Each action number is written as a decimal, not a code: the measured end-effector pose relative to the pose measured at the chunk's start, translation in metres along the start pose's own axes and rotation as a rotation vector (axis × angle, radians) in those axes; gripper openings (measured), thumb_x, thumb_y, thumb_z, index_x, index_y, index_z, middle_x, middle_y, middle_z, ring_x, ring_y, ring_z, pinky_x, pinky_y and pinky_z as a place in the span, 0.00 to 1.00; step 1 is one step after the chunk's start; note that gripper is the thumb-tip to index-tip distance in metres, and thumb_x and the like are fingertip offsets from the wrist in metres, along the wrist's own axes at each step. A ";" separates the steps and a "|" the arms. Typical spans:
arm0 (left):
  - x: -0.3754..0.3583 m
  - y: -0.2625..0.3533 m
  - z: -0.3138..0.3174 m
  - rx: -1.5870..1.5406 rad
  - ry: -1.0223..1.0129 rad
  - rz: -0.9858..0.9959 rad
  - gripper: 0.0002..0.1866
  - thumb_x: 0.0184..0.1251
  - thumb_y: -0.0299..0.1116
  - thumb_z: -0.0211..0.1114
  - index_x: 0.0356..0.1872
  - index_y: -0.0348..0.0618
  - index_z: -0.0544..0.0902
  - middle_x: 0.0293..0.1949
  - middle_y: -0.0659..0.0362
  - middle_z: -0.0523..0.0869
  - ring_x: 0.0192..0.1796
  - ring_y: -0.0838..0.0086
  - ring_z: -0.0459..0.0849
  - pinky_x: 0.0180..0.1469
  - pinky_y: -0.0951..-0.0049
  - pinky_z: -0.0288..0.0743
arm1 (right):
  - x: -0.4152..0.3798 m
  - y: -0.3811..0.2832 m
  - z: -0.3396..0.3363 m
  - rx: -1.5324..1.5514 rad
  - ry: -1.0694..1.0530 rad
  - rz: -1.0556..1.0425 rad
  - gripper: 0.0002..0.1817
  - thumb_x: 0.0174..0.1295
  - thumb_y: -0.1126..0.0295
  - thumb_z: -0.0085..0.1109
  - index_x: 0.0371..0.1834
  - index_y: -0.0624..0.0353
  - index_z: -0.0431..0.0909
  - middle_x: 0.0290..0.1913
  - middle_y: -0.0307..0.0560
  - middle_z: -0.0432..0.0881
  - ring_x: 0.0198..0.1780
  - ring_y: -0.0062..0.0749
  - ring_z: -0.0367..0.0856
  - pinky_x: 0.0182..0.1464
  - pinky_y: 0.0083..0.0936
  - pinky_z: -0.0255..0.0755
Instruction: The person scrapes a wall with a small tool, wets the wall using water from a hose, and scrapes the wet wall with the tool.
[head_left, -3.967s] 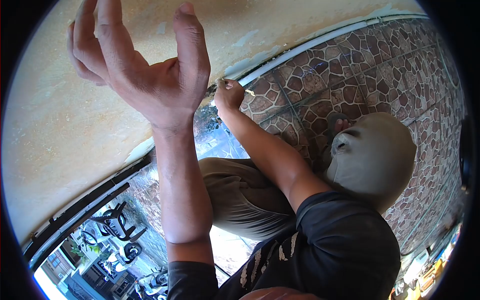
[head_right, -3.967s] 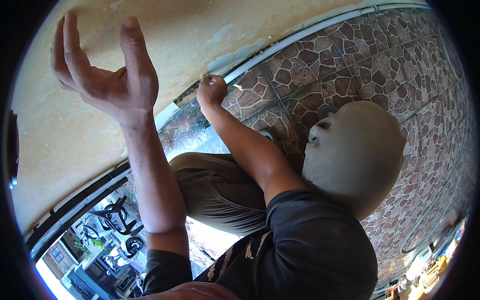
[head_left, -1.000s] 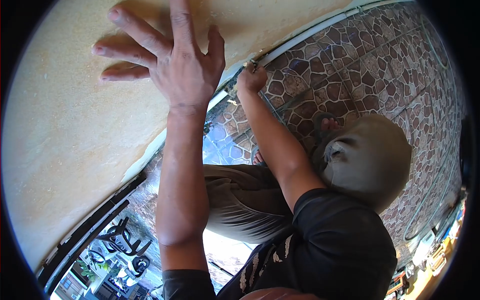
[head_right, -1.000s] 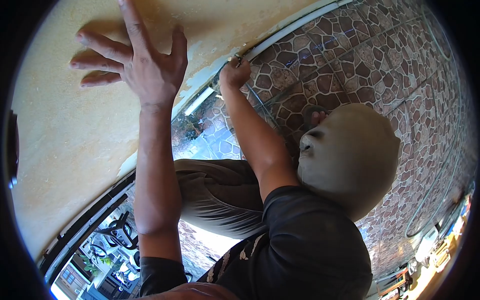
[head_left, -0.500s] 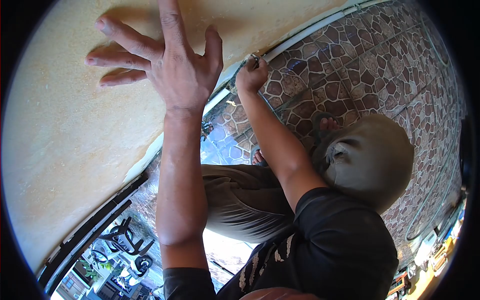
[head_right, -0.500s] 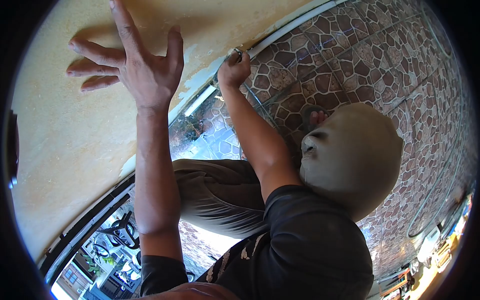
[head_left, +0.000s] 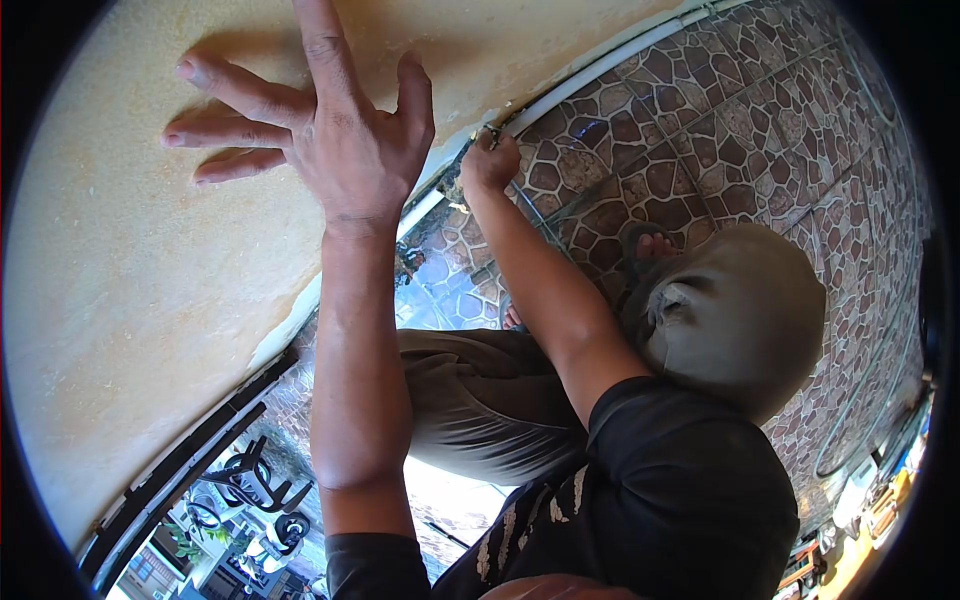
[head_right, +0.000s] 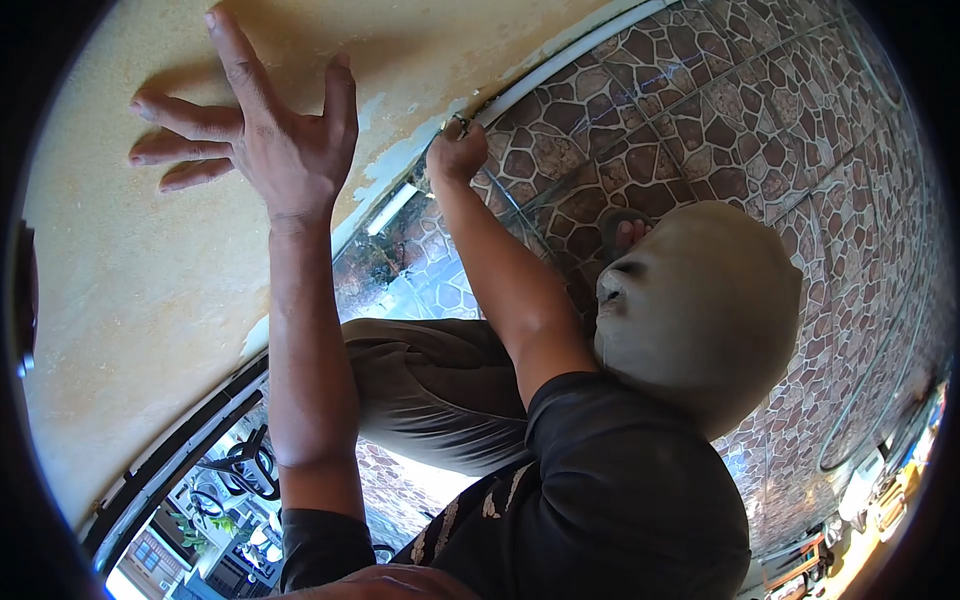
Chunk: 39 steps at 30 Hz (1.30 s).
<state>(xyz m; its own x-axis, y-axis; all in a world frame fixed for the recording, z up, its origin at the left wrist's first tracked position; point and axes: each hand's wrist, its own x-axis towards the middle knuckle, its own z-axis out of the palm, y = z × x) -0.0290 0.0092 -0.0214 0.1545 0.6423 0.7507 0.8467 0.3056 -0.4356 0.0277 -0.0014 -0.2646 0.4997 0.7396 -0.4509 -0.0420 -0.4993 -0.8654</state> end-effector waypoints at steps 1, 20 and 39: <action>0.001 0.001 0.000 -0.014 0.000 0.000 0.46 0.61 0.50 0.65 0.80 0.61 0.54 0.78 0.36 0.26 0.75 0.33 0.14 0.64 0.23 0.07 | 0.000 0.000 0.001 0.003 0.000 0.000 0.14 0.67 0.66 0.58 0.41 0.71 0.79 0.41 0.66 0.84 0.46 0.59 0.84 0.49 0.42 0.75; 0.001 0.002 -0.006 -0.010 -0.017 0.009 0.45 0.63 0.56 0.63 0.80 0.63 0.54 0.78 0.36 0.26 0.75 0.33 0.13 0.63 0.23 0.07 | 0.000 -0.004 -0.006 0.013 -0.040 0.077 0.16 0.66 0.66 0.58 0.43 0.73 0.80 0.41 0.69 0.84 0.47 0.62 0.83 0.49 0.44 0.75; 0.009 0.012 -0.020 -0.488 -0.082 -0.054 0.49 0.58 0.50 0.68 0.80 0.60 0.52 0.70 0.33 0.34 0.70 0.33 0.25 0.63 0.25 0.28 | 0.000 -0.001 0.004 -0.095 0.065 0.115 0.14 0.64 0.66 0.58 0.37 0.70 0.80 0.40 0.67 0.84 0.44 0.58 0.85 0.45 0.45 0.76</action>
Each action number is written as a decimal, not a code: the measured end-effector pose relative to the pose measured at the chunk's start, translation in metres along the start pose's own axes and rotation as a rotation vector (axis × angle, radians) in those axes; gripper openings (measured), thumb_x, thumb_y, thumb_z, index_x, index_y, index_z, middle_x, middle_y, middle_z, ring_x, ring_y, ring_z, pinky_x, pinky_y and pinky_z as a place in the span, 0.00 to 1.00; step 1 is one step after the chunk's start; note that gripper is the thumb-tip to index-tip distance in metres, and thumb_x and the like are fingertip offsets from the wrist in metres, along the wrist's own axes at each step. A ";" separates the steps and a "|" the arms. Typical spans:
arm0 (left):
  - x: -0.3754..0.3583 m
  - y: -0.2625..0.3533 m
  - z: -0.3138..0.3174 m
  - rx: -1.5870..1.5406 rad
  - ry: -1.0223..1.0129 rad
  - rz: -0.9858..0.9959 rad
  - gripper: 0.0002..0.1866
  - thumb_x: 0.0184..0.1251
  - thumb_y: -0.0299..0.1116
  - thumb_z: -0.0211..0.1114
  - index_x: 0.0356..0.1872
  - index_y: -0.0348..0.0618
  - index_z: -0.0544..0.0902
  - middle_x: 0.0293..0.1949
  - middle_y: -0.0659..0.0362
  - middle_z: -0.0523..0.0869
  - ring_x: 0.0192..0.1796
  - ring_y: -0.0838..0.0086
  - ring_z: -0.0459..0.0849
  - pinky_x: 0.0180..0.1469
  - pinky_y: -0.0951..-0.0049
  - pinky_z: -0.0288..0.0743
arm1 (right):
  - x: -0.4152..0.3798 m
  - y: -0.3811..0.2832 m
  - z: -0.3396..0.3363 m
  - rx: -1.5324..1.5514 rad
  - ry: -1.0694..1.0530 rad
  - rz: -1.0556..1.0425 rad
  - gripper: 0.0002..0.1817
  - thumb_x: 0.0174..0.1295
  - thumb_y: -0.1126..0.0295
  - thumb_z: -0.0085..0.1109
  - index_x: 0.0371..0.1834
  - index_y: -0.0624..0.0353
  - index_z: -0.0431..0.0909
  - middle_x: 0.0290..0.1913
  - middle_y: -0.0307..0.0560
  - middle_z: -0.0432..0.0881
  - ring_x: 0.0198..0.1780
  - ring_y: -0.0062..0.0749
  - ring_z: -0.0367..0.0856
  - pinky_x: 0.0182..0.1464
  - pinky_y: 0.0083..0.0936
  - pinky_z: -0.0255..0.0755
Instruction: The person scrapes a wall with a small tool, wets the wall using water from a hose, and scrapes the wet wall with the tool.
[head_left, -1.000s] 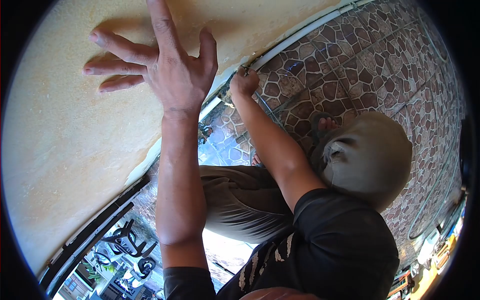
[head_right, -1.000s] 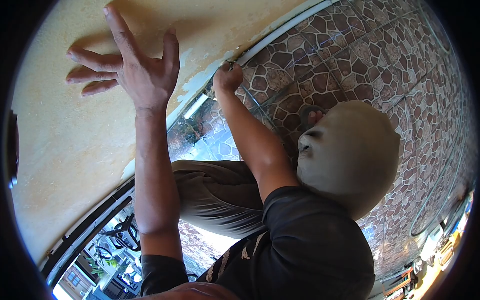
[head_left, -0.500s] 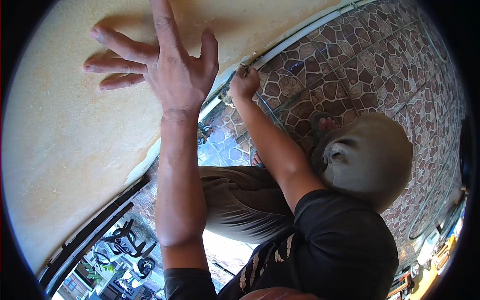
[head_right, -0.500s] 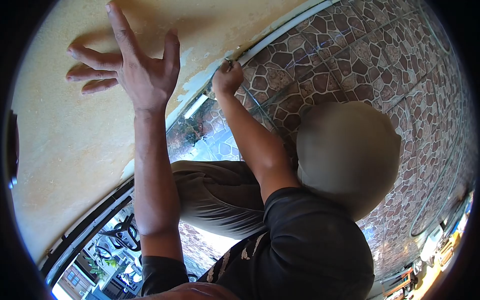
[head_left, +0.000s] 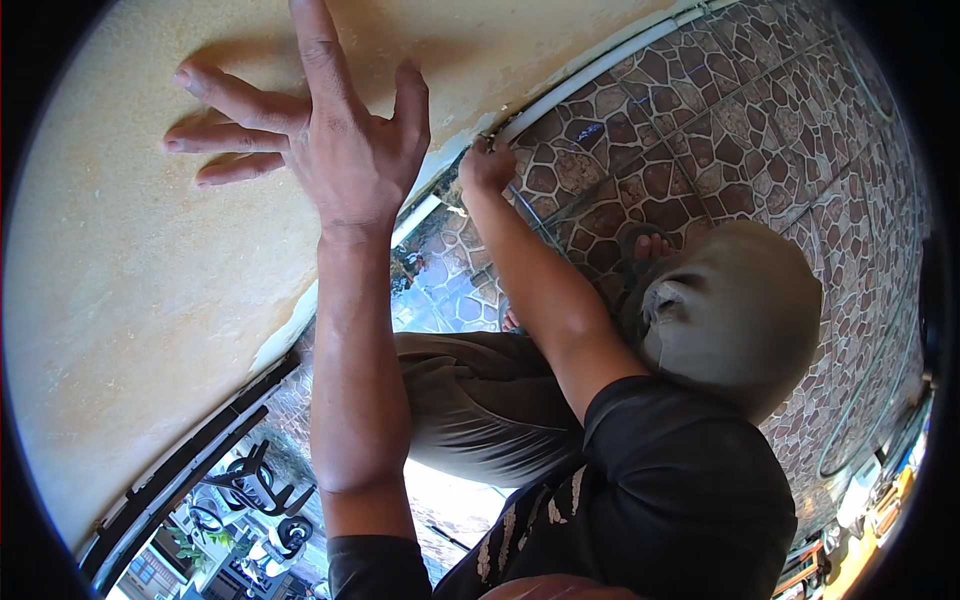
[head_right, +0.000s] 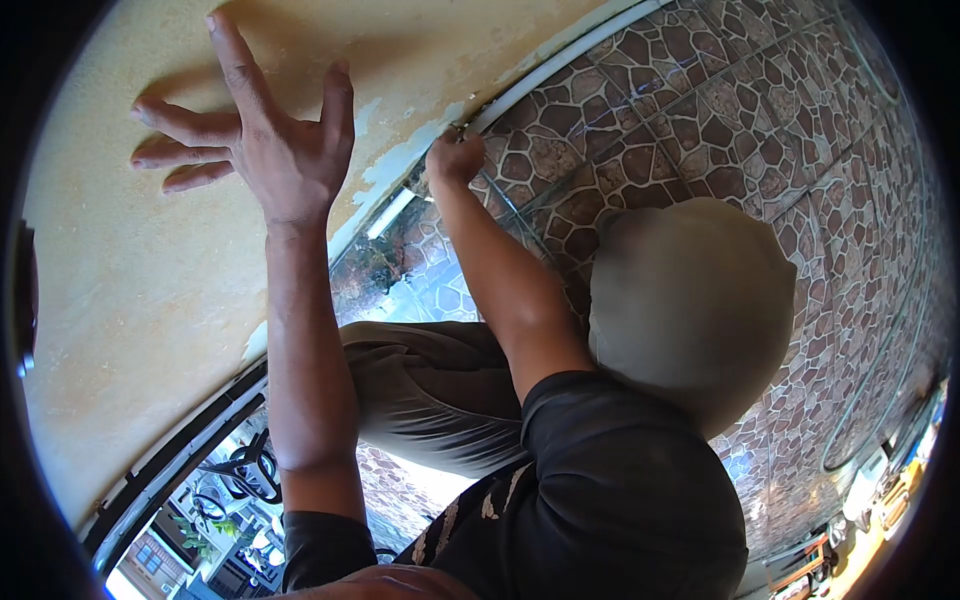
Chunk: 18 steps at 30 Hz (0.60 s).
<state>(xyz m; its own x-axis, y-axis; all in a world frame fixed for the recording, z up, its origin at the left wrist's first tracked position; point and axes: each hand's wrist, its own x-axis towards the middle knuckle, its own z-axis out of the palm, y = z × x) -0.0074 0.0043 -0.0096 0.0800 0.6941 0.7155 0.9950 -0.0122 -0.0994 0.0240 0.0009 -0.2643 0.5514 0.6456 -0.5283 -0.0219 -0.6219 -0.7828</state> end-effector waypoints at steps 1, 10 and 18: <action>0.000 0.000 0.000 -0.007 0.000 0.000 0.49 0.59 0.50 0.68 0.80 0.59 0.52 0.70 0.33 0.37 0.70 0.33 0.27 0.64 0.26 0.29 | 0.000 -0.001 -0.003 0.006 0.004 0.000 0.14 0.64 0.66 0.58 0.37 0.70 0.80 0.40 0.67 0.84 0.44 0.58 0.85 0.45 0.45 0.76; 0.006 0.014 -0.005 -0.157 0.124 0.058 0.49 0.61 0.47 0.67 0.80 0.52 0.49 0.62 0.38 0.69 0.65 0.37 0.63 0.67 0.40 0.56 | 0.007 0.031 -0.002 0.147 -0.046 0.037 0.14 0.67 0.65 0.58 0.44 0.68 0.80 0.46 0.64 0.84 0.50 0.56 0.84 0.50 0.41 0.77; 0.010 0.016 -0.015 -0.082 -0.277 -0.099 0.50 0.56 0.34 0.67 0.80 0.47 0.51 0.80 0.47 0.52 0.80 0.43 0.29 0.78 0.42 0.28 | 0.014 0.025 0.001 0.287 -0.081 0.096 0.13 0.64 0.70 0.61 0.46 0.69 0.80 0.46 0.62 0.85 0.48 0.48 0.86 0.48 0.36 0.78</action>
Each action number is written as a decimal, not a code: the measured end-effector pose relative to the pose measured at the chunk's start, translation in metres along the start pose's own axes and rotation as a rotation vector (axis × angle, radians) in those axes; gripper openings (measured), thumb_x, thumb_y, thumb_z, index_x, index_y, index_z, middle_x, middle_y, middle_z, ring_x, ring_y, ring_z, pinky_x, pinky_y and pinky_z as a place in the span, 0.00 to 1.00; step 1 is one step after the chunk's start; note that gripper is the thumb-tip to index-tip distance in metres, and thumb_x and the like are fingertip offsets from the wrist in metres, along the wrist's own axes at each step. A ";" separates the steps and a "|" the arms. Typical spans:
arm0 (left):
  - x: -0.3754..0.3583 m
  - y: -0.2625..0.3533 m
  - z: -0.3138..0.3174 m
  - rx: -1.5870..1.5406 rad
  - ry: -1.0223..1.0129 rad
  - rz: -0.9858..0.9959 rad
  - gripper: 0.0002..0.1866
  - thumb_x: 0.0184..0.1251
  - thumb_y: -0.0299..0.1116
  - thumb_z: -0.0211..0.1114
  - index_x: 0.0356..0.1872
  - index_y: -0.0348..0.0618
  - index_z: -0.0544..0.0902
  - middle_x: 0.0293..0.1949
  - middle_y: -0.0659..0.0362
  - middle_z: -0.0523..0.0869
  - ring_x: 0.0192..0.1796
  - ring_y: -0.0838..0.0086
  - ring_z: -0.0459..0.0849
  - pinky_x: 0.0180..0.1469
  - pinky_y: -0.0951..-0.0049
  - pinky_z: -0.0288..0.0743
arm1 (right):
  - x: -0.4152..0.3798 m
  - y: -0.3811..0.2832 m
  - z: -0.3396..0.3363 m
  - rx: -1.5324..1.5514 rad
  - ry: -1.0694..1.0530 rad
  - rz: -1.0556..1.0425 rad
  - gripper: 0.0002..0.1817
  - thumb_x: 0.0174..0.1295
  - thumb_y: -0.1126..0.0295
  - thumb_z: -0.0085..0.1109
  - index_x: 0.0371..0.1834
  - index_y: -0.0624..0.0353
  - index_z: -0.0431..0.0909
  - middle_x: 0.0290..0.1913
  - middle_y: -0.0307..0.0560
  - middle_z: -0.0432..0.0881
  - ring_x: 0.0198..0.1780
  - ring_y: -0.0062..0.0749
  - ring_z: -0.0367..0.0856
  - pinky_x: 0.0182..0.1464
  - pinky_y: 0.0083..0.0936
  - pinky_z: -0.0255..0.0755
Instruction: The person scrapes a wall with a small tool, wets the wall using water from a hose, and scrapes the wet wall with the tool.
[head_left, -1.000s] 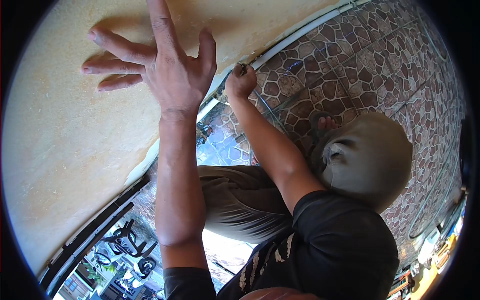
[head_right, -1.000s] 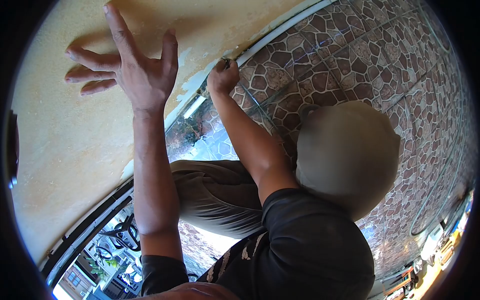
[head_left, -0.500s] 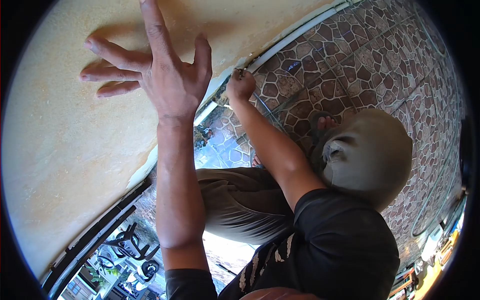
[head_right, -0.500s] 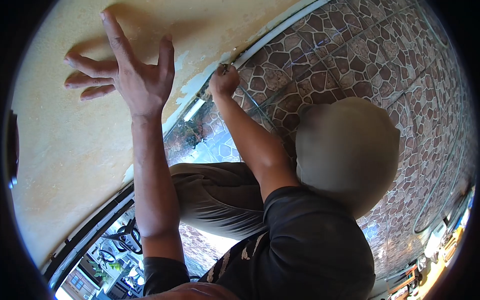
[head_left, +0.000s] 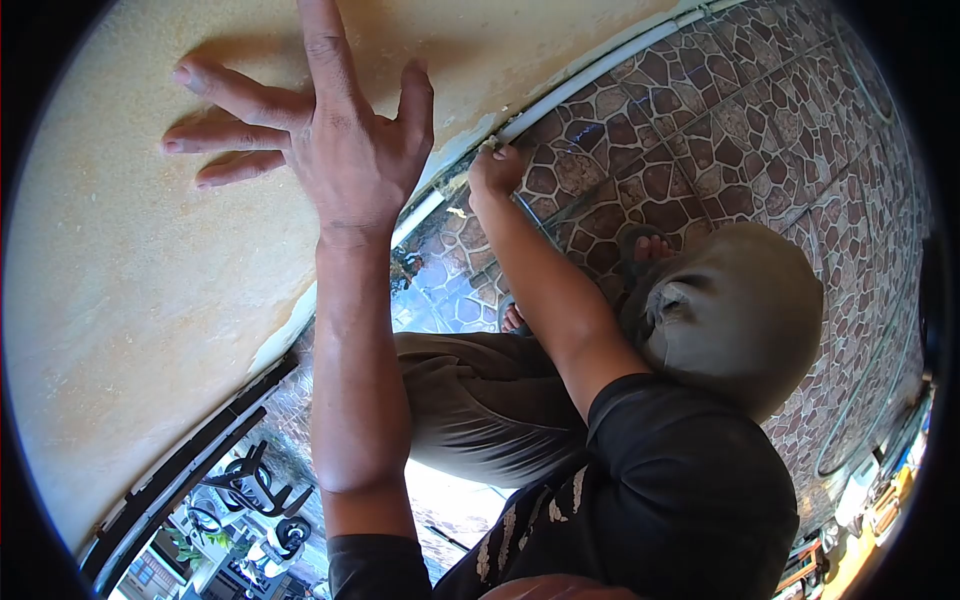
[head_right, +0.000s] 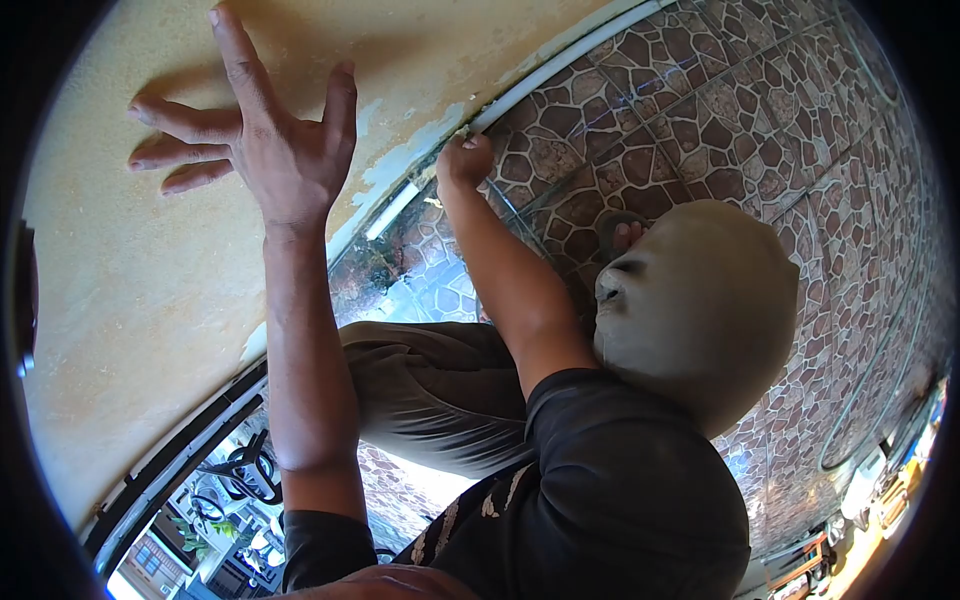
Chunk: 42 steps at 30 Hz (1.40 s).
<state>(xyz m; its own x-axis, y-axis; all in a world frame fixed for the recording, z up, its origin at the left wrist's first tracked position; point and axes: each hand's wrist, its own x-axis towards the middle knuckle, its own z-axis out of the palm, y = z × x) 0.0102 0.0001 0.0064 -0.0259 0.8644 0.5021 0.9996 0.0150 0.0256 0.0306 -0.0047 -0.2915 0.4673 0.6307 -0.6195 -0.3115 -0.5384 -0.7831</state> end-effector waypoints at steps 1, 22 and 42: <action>0.001 -0.002 0.005 -0.043 0.147 0.093 0.50 0.56 0.33 0.67 0.80 0.46 0.50 0.79 0.48 0.53 0.81 0.44 0.31 0.79 0.45 0.32 | 0.001 0.013 0.002 0.001 0.000 -0.001 0.13 0.64 0.70 0.61 0.46 0.69 0.80 0.46 0.62 0.85 0.48 0.48 0.86 0.48 0.36 0.78; -0.003 -0.023 0.020 -0.040 0.161 0.172 0.50 0.60 0.45 0.67 0.80 0.52 0.47 0.66 0.37 0.69 0.65 0.37 0.65 0.63 0.42 0.65 | -0.016 0.026 0.009 -0.503 -0.116 -0.240 0.08 0.61 0.70 0.57 0.32 0.60 0.84 0.36 0.60 0.87 0.41 0.57 0.87 0.43 0.43 0.79; -0.005 -0.015 0.016 -0.320 0.028 0.014 0.51 0.59 0.51 0.69 0.80 0.53 0.50 0.69 0.21 0.45 0.73 0.27 0.33 0.64 0.31 0.62 | -0.005 0.022 0.006 -0.469 -0.117 -0.198 0.12 0.64 0.68 0.55 0.30 0.67 0.82 0.34 0.65 0.85 0.39 0.59 0.86 0.41 0.43 0.78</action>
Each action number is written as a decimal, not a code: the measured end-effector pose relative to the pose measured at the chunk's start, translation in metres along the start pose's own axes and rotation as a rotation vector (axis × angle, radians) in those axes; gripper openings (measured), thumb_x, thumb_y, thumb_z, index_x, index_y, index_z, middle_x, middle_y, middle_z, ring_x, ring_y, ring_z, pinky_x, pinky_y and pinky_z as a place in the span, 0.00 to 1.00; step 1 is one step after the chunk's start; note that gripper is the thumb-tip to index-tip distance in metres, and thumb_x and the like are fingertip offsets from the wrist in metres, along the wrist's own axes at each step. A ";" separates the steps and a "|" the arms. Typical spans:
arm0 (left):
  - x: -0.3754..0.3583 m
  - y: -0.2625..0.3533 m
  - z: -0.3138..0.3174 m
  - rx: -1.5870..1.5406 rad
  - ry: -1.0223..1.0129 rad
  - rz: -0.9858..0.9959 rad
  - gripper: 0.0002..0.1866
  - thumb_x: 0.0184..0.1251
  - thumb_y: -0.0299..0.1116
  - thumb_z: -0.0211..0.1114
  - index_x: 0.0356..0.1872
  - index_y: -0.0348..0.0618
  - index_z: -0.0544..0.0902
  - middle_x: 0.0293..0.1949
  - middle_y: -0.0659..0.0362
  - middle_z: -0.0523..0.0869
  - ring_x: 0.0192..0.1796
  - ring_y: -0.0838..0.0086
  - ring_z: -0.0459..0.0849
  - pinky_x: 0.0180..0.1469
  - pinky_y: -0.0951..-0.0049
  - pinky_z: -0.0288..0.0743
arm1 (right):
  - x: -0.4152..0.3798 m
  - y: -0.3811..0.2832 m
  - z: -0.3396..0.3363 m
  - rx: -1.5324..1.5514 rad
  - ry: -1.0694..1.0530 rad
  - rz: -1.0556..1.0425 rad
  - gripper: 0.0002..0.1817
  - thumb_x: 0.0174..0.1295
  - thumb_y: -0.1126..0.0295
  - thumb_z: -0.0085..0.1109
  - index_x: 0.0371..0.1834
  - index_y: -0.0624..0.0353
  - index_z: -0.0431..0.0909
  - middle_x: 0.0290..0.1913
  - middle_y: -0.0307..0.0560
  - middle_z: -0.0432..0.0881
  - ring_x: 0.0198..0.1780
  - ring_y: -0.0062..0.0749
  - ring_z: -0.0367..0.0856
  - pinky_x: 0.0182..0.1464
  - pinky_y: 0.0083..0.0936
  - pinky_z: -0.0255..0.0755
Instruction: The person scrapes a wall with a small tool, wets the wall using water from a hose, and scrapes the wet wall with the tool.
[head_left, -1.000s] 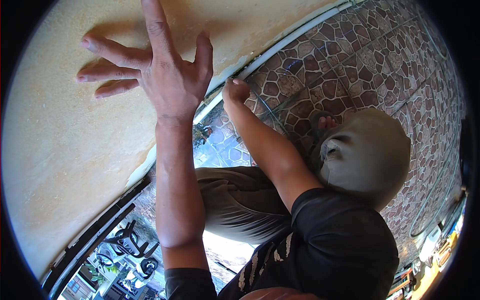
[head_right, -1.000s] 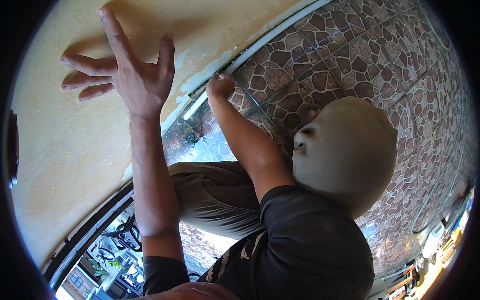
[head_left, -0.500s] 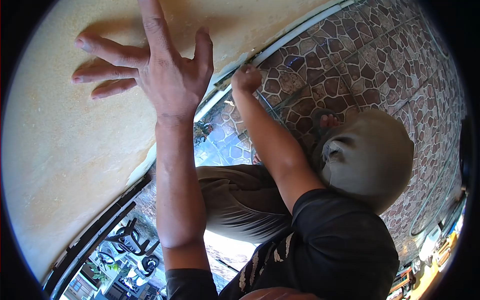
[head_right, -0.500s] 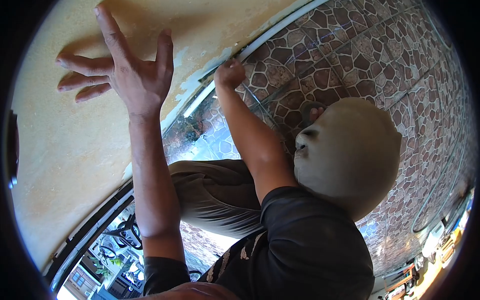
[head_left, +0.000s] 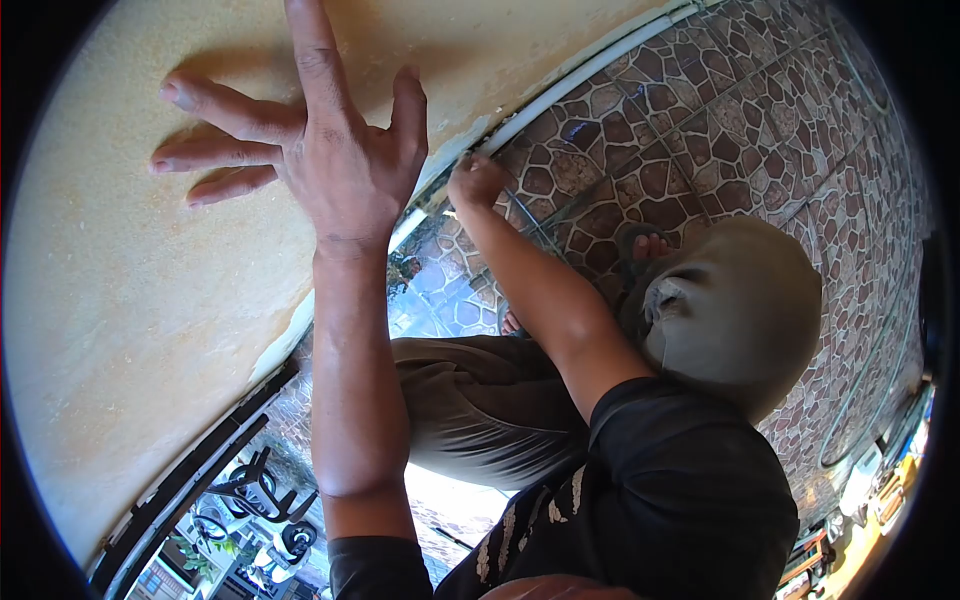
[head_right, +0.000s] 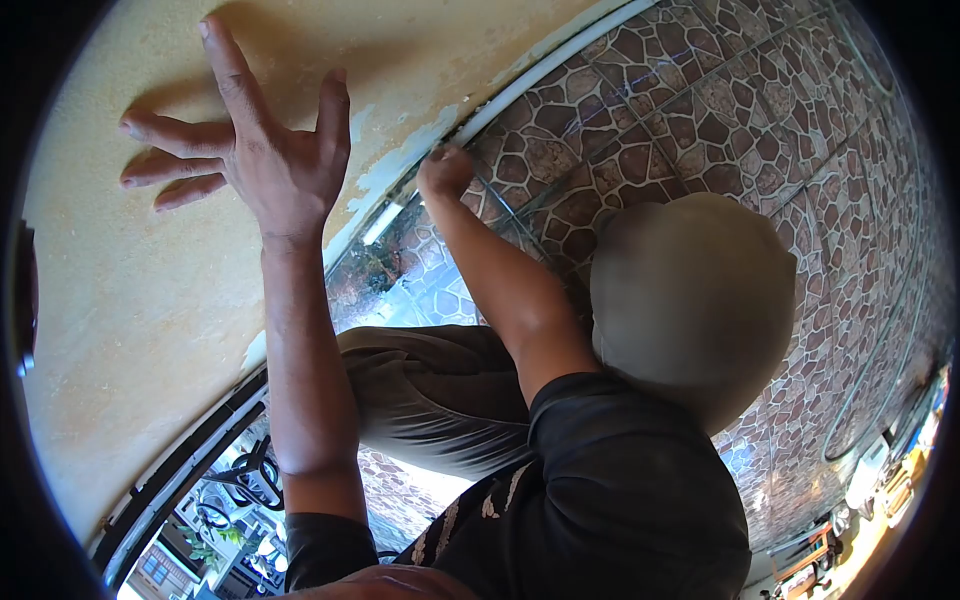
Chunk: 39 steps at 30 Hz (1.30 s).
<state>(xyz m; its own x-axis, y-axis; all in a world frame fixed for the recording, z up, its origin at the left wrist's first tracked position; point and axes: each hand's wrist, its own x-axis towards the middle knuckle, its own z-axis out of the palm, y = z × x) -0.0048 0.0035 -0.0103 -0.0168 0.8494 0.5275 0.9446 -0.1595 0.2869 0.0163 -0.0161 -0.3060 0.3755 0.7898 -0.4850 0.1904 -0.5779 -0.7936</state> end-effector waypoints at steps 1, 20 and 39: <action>0.000 0.000 0.001 -0.031 -0.012 -0.016 0.51 0.59 0.51 0.70 0.80 0.53 0.50 0.70 0.19 0.41 0.74 0.27 0.28 0.65 0.30 0.61 | -0.001 0.000 -0.001 -0.002 0.006 0.001 0.12 0.64 0.68 0.55 0.30 0.67 0.82 0.34 0.65 0.85 0.39 0.59 0.86 0.41 0.43 0.78; -0.001 -0.012 0.003 0.840 0.228 0.079 0.47 0.58 0.51 0.68 0.79 0.67 0.55 0.77 0.36 0.26 0.74 0.30 0.13 0.63 0.19 0.12 | -0.017 -0.008 0.000 0.005 0.011 -0.012 0.13 0.63 0.65 0.60 0.36 0.66 0.84 0.36 0.64 0.86 0.42 0.52 0.87 0.47 0.40 0.79; 0.000 0.009 -0.008 0.290 0.009 0.158 0.52 0.61 0.47 0.68 0.80 0.56 0.43 0.69 0.37 0.70 0.54 0.36 0.83 0.58 0.41 0.78 | -0.004 -0.028 -0.019 0.098 0.179 -0.109 0.12 0.65 0.69 0.54 0.36 0.69 0.82 0.38 0.66 0.85 0.41 0.58 0.86 0.44 0.41 0.78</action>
<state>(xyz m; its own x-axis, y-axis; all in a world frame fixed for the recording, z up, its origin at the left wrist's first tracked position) 0.0012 -0.0022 -0.0008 0.1354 0.8207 0.5550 0.9898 -0.1377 -0.0378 0.0265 -0.0066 -0.2749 0.5136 0.7927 -0.3283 0.1530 -0.4611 -0.8740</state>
